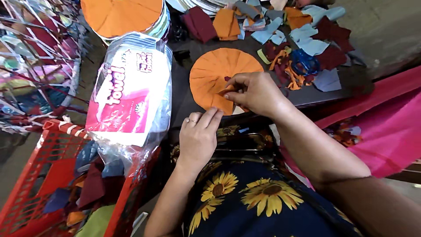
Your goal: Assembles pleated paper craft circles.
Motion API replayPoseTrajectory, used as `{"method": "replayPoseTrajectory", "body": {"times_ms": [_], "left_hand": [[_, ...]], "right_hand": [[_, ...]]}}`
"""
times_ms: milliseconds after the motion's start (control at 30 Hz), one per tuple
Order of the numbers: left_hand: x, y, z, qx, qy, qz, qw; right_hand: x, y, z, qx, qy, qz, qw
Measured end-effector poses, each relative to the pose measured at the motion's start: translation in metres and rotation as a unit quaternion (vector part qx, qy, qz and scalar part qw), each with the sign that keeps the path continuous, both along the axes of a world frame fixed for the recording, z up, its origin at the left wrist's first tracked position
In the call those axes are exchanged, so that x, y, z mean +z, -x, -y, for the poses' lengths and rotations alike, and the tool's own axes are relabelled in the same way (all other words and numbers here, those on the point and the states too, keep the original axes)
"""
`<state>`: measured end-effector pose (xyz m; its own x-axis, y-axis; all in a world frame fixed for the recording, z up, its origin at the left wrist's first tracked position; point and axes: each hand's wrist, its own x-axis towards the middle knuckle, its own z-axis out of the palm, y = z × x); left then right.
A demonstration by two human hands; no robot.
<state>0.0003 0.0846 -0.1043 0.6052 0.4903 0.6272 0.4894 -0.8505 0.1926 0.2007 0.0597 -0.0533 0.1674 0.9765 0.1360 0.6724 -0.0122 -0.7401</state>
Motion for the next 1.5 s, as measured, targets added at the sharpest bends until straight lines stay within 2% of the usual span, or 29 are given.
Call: {"method": "replayPoseTrajectory", "body": {"times_ms": [500,667,767,867,1033,1233,1500], "left_hand": [[-0.009,0.003,0.003,0.008,-0.029,-0.033,0.999],[-0.005,0.004,0.004,0.004,-0.004,-0.030,1.000],[-0.002,0.002,0.006,0.016,0.013,0.010,1.000],[-0.005,-0.005,0.007,0.016,-0.032,0.029,0.999],[-0.010,-0.024,0.016,-0.024,-0.120,-0.019,0.992],[-0.016,-0.028,0.017,-0.009,-0.143,-0.039,0.989],[-0.014,-0.016,0.008,-0.052,-0.119,-0.059,0.990]], "right_hand": [[0.009,-0.012,-0.026,-0.026,0.020,0.112,0.993],[0.005,-0.024,-0.014,-0.069,-0.032,0.099,0.992],[0.002,-0.040,-0.001,-0.099,-0.071,0.085,0.989],[0.010,-0.059,-0.001,-0.117,-0.087,0.094,0.985],[0.044,-0.082,-0.039,-0.098,-0.053,0.136,0.984],[0.043,-0.091,-0.107,-0.021,-0.017,0.234,0.972],[0.041,-0.076,-0.141,-0.147,0.102,0.149,0.972]]}}
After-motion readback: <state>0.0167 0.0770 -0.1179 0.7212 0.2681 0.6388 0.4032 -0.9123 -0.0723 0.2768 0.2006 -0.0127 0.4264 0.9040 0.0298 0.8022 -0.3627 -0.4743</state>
